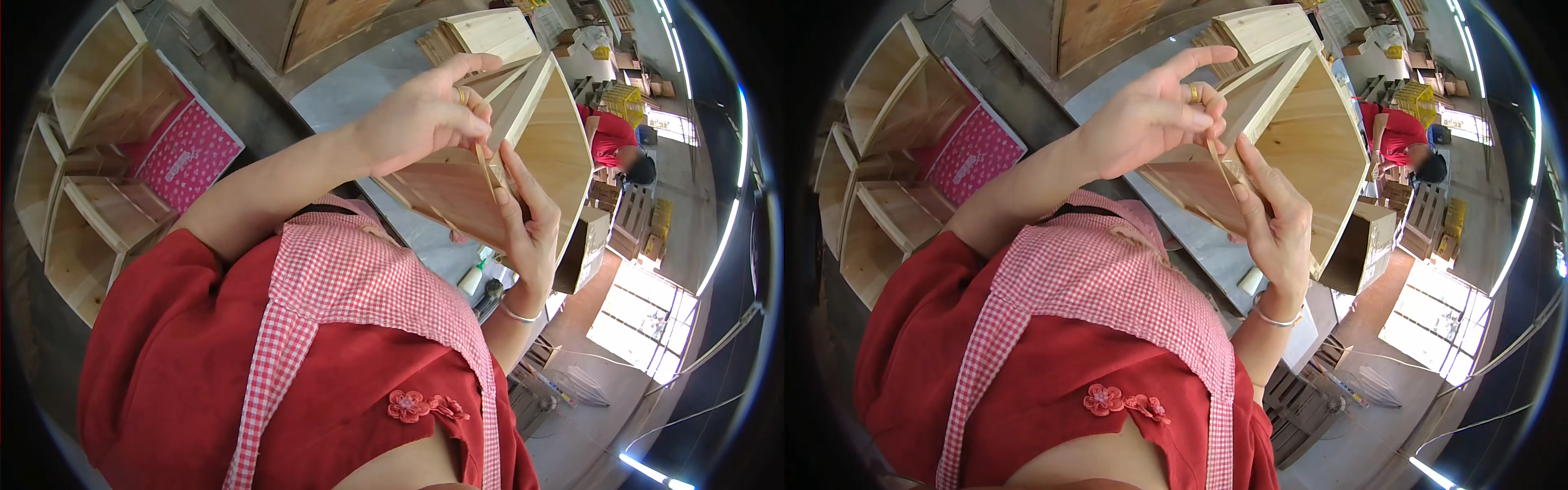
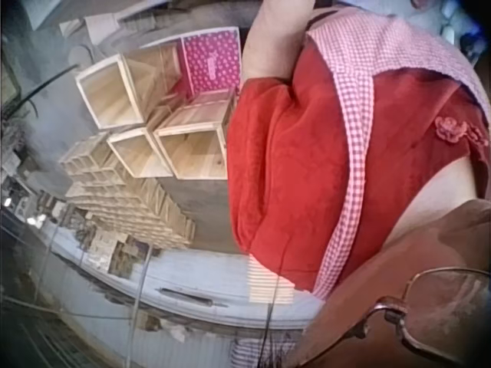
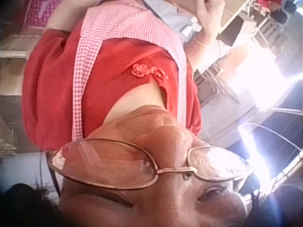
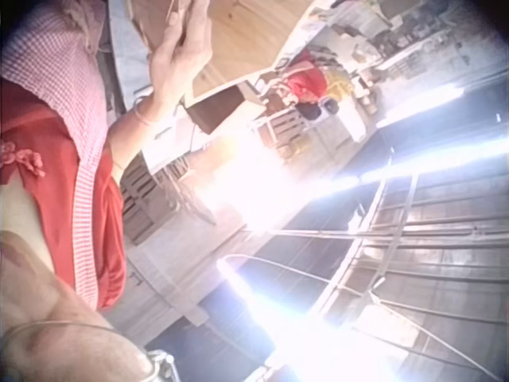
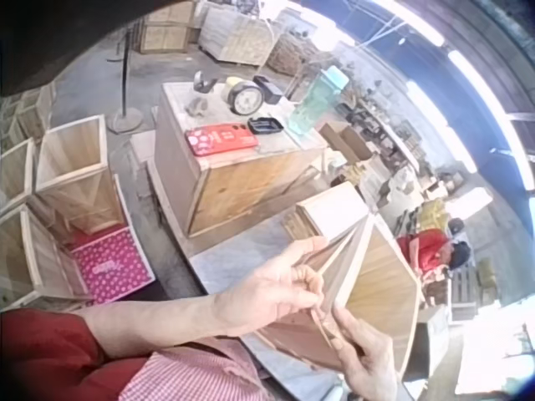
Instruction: Assembling wooden boxes by applying glue to wooden panels and securing them with rubber bands.
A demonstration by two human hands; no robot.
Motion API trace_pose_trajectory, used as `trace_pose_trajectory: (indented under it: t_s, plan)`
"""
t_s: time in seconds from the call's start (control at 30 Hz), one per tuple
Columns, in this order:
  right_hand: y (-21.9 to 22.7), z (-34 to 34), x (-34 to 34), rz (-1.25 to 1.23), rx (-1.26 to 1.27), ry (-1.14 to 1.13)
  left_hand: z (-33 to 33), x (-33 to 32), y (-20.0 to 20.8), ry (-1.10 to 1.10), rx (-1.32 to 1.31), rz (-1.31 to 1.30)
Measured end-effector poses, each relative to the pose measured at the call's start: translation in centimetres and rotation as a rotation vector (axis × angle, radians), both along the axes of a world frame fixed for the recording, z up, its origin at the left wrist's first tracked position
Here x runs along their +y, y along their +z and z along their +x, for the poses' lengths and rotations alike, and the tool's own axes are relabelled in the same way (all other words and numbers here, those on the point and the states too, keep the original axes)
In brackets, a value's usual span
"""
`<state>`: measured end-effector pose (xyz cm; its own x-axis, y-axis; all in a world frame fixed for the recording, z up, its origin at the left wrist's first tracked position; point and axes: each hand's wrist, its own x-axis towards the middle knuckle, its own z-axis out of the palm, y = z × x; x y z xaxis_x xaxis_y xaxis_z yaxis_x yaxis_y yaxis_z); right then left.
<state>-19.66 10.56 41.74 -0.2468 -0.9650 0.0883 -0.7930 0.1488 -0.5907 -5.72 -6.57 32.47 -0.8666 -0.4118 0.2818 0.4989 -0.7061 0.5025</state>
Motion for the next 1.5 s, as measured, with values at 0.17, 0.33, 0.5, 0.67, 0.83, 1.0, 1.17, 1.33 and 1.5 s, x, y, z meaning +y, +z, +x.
trace_pose_trajectory:
  t_s: [0.17, 0.33, 0.5, 0.67, 0.83, 1.0, 1.17, 1.33, 1.5]
  plan:
    - [0.4, -0.3, 0.0, -0.031, 0.055, 0.027, -2.4, -1.7, -0.2, -0.108, 0.044, 0.176]
    - [0.3, -0.2, -0.1, -0.04, 0.002, -0.005, -7.1, -5.1, -0.1, -0.285, -0.09, 0.354]
    - [0.3, 0.1, 0.0, -0.04, -0.012, -0.038, -14.3, -9.7, 0.4, -0.291, -0.244, 0.477]
    - [0.3, 0.2, -0.1, -0.04, 0.01, -0.047, -20.7, -13.5, 1.3, -0.293, -0.38, 0.476]
    - [0.2, 0.5, 0.0, -0.041, -0.003, -0.076, -22.1, -13.8, 2.0, -0.277, -0.489, 0.347]
    - [0.3, 0.4, 0.1, -0.028, -0.021, -0.099, -20.1, -14.0, 1.7, 0.078, -0.594, -0.405]
    - [0.2, 0.5, -0.1, -0.048, -0.036, -0.112, -19.2, -14.0, -0.3, 0.479, -0.685, -0.702]
    - [0.0, 0.4, -0.5, -0.092, -0.031, -0.072, -20.3, -10.6, -3.4, 0.491, -0.295, -0.854]
    - [0.7, 0.8, -0.5, -0.024, -0.034, -0.118, -20.6, -10.2, -4.4, 0.422, -0.598, -0.978]
